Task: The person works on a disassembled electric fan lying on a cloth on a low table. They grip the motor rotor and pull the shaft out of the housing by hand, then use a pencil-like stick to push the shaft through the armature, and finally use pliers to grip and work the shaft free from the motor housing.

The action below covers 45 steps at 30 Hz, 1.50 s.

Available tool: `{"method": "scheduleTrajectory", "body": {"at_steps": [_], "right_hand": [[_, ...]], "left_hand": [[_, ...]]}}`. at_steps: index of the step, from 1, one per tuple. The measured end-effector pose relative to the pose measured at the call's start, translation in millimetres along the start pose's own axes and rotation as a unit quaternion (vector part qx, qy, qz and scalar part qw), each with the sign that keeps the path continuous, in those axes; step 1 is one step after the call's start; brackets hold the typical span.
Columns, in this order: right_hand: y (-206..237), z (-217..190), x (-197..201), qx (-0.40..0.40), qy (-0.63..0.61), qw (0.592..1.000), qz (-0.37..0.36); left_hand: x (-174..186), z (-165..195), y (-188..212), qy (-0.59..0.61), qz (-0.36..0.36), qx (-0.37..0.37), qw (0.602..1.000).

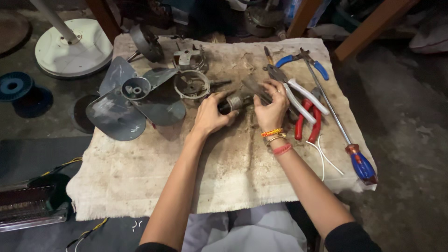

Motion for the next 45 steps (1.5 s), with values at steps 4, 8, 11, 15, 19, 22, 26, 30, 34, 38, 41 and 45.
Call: {"method": "scheduleTrajectory", "body": {"at_steps": [4,8,11,15,19,22,26,30,34,38,41,45], "right_hand": [[3,-13,2,0.098,0.119,0.988,-0.003],[9,-29,-3,0.136,0.112,0.984,-0.023],[20,-42,-25,0.175,0.067,0.969,-0.159],[22,-44,-32,0.141,0.01,0.972,-0.189],[24,-48,-32,0.185,0.048,0.965,-0.179],[21,-45,-27,0.149,0.058,0.977,-0.14],[24,-51,-28,0.185,0.074,0.963,-0.183],[32,-56,-32,0.219,0.053,0.952,-0.207],[32,-50,-33,0.18,0.024,0.968,-0.175],[23,-40,-27,0.141,-0.001,0.979,-0.148],[21,-37,-26,0.125,-0.014,0.979,-0.161],[29,-46,-32,0.19,0.029,0.962,-0.195]], "left_hand": [[-2,-5,3,0.022,-0.016,0.061,0.998],[5,4,7,0.015,0.066,-0.043,0.997],[1,-1,7,0.021,0.053,-0.014,0.998],[5,-2,5,0.041,0.092,-0.02,0.995],[3,-3,5,0.074,0.07,-0.011,0.995],[6,-2,4,0.045,0.093,-0.016,0.995],[3,-6,4,0.047,0.075,0.013,0.996],[1,-11,5,0.069,0.054,0.06,0.994],[5,-5,5,0.08,0.075,0.021,0.994],[9,-1,4,0.051,0.092,-0.002,0.994],[11,0,5,0.05,0.1,-0.012,0.994],[8,-2,5,0.08,0.068,0.019,0.994]]}}
Point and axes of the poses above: each hand's wrist, its own y-axis away from the middle knuckle, its own x-axis out of the back of the hand, z = x × y, the point moved 5 cm from there along -y, towards the middle knuckle, and after that the axes turned 14 degrees about -y, right-handed, at the moved point
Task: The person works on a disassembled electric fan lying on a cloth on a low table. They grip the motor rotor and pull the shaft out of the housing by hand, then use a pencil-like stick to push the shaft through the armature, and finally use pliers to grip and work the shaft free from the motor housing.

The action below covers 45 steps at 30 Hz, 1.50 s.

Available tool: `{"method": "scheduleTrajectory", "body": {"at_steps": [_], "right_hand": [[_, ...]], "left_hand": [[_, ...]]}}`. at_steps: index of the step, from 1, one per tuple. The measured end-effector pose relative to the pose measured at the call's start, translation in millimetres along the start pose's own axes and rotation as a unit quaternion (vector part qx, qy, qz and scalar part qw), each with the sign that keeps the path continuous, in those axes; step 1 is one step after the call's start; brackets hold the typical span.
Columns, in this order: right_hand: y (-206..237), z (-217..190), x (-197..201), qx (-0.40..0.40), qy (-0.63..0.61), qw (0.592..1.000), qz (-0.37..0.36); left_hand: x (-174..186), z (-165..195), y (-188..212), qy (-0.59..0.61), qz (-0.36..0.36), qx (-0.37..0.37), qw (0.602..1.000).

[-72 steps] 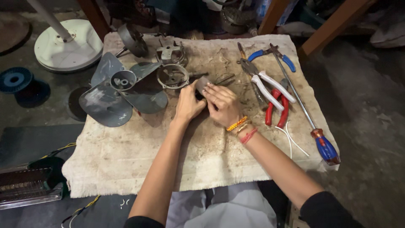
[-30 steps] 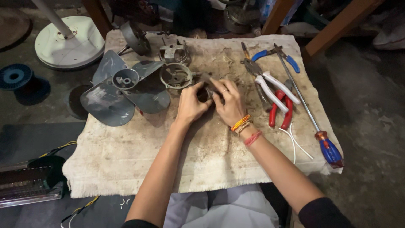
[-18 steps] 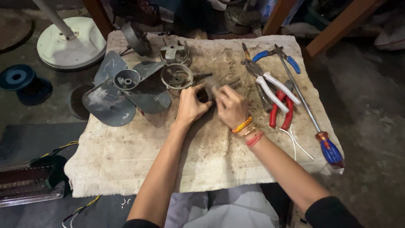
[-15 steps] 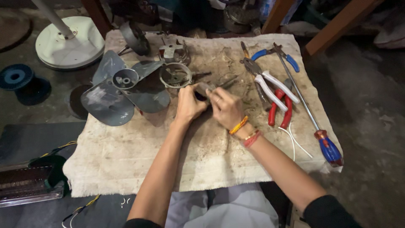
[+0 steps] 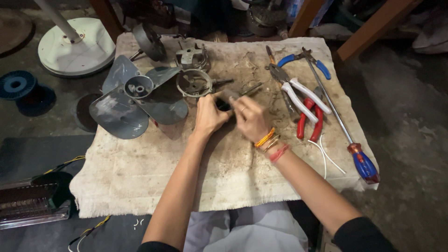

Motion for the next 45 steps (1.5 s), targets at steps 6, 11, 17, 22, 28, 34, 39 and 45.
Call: {"method": "scheduleTrajectory", "body": {"at_steps": [6,11,17,22,28,34,39,45], "right_hand": [[-1,0,0,-0.031,-0.053,0.998,0.021],[-8,5,-5,-0.048,-0.08,0.996,0.014],[-23,7,-16,-0.099,-0.116,0.986,0.069],[-21,9,-16,-0.175,-0.107,0.978,0.048],[-20,13,-10,-0.131,-0.06,0.989,0.021],[-27,24,-19,-0.161,-0.104,0.981,0.012],[-20,10,-9,-0.122,-0.049,0.991,0.022],[-36,32,-21,-0.275,0.004,0.961,-0.03]], "left_hand": [[-3,-2,-3,-0.016,0.002,-0.003,1.0],[-2,-6,-8,-0.021,0.028,-0.027,0.999],[-2,-6,-10,-0.02,0.024,-0.042,0.999],[-1,-5,-12,0.0,0.017,-0.02,1.0],[-3,-4,-14,-0.015,0.031,-0.037,0.999],[-6,-13,-16,-0.018,0.015,-0.028,0.999],[-6,-15,-15,-0.026,0.044,-0.026,0.998],[-8,-18,-18,0.003,0.02,-0.008,1.0]]}}
Point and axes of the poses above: each hand's wrist, its own y-axis away from the middle knuckle, its own x-axis out of the back of the hand, z = x × y, the point moved 5 cm from there along -y, towards the middle knuckle, and after that the axes turned 14 degrees about -y, right-handed, at the moved point
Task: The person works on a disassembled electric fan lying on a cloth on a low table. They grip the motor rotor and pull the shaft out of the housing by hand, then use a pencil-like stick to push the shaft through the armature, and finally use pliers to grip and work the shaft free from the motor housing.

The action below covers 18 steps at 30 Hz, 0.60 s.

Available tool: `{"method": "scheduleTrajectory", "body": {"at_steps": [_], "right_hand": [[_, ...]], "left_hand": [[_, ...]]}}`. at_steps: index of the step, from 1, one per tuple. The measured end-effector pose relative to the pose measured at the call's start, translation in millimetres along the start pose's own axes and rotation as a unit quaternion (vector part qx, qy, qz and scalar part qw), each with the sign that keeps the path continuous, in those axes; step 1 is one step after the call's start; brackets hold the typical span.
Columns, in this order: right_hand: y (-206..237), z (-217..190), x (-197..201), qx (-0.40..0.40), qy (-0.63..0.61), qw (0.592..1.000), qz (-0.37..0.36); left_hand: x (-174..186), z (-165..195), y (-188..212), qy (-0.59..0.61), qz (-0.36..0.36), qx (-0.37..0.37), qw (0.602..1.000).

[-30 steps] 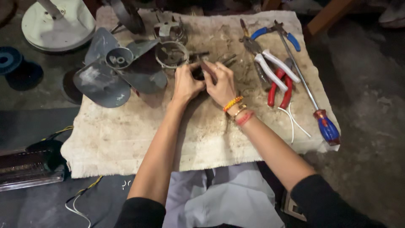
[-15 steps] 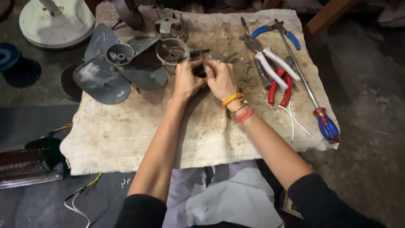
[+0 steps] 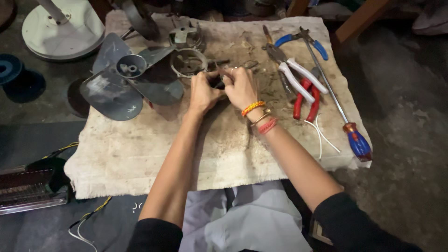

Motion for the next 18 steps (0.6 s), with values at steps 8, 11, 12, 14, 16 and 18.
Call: {"method": "scheduleTrajectory", "body": {"at_steps": [8,11,12,14,16,18], "right_hand": [[25,6,5,0.101,-0.133,0.986,0.001],[21,15,3,0.059,-0.133,0.989,0.018],[20,17,2,0.048,-0.135,0.989,0.024],[18,17,5,0.089,-0.151,0.982,0.068],[16,17,8,0.128,-0.131,0.979,0.086],[13,18,9,0.164,-0.072,0.981,0.074]], "left_hand": [[1,1,6,-0.009,-0.028,0.048,0.998],[-1,1,5,-0.01,-0.046,0.054,0.997],[-2,0,4,-0.006,-0.051,0.054,0.997],[1,2,3,-0.021,-0.014,0.018,1.0],[1,1,2,-0.026,0.004,0.007,1.0],[0,-4,1,-0.018,0.002,0.027,0.999]]}}
Point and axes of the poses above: each hand's wrist, its own y-axis away from the middle knuckle, its own x-axis out of the back of the hand, z = x × y, the point moved 5 cm from there along -y, towards the middle knuckle, and after that the axes turned 14 degrees about -y, right-handed, at the moved point
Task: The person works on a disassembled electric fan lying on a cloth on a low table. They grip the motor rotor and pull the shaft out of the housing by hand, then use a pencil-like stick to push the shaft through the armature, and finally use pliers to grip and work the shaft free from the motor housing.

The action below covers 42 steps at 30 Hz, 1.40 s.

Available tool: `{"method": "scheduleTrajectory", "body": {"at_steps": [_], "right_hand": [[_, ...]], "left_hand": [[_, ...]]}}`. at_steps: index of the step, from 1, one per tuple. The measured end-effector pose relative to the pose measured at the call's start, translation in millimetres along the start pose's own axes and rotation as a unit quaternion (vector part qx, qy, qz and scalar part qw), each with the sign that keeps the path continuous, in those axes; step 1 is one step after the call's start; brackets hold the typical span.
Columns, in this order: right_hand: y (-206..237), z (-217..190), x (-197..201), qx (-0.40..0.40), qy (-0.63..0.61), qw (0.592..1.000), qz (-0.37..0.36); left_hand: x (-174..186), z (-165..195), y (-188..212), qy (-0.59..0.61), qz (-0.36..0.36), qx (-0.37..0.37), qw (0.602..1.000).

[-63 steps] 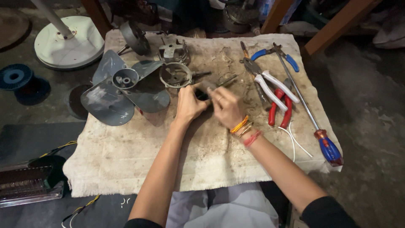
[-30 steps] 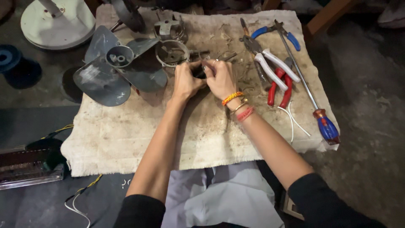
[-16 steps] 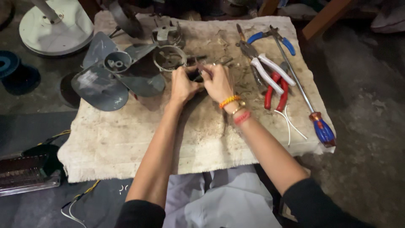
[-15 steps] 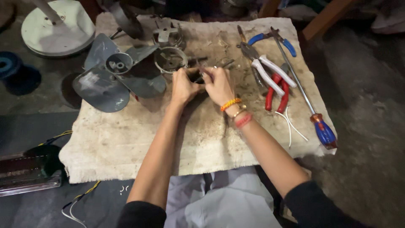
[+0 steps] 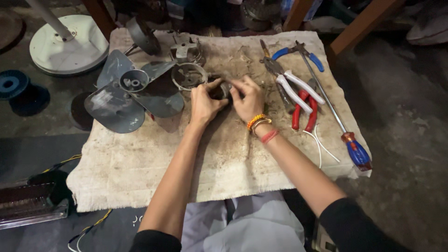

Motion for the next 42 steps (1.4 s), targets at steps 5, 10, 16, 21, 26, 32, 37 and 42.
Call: {"method": "scheduleTrajectory", "body": {"at_steps": [5,10,16,21,26,32,37,42], "right_hand": [[-17,3,3,0.081,-0.014,0.996,-0.026],[-23,4,2,0.091,-0.008,0.996,-0.007],[-9,1,3,0.102,0.004,0.995,-0.016],[-1,-4,-2,0.17,0.012,0.983,-0.062],[-3,6,1,0.128,0.004,0.992,-0.021],[-1,7,-1,0.14,0.02,0.99,-0.024],[-1,3,1,0.115,0.009,0.993,-0.021],[0,0,2,0.115,0.016,0.993,-0.02]], "left_hand": [[-5,5,-14,-0.006,0.005,-0.087,0.996],[-16,6,-21,-0.033,-0.006,-0.11,0.993],[-13,0,-11,-0.001,-0.002,-0.08,0.997],[-10,6,-10,0.021,0.018,-0.094,0.995],[-16,1,-12,0.011,-0.008,-0.042,0.999],[-17,-2,-13,0.001,0.022,-0.072,0.997],[-16,-1,-14,0.002,0.019,-0.062,0.998],[-14,1,-11,-0.01,-0.002,-0.031,0.999]]}}
Point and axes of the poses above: each hand's wrist, its own y-axis away from the middle knuckle, its own x-axis out of the back of the hand, z = x × y, the point moved 5 cm from there along -y, towards the middle knuckle, and after that the axes turned 14 degrees about -y, right-handed, at the moved point
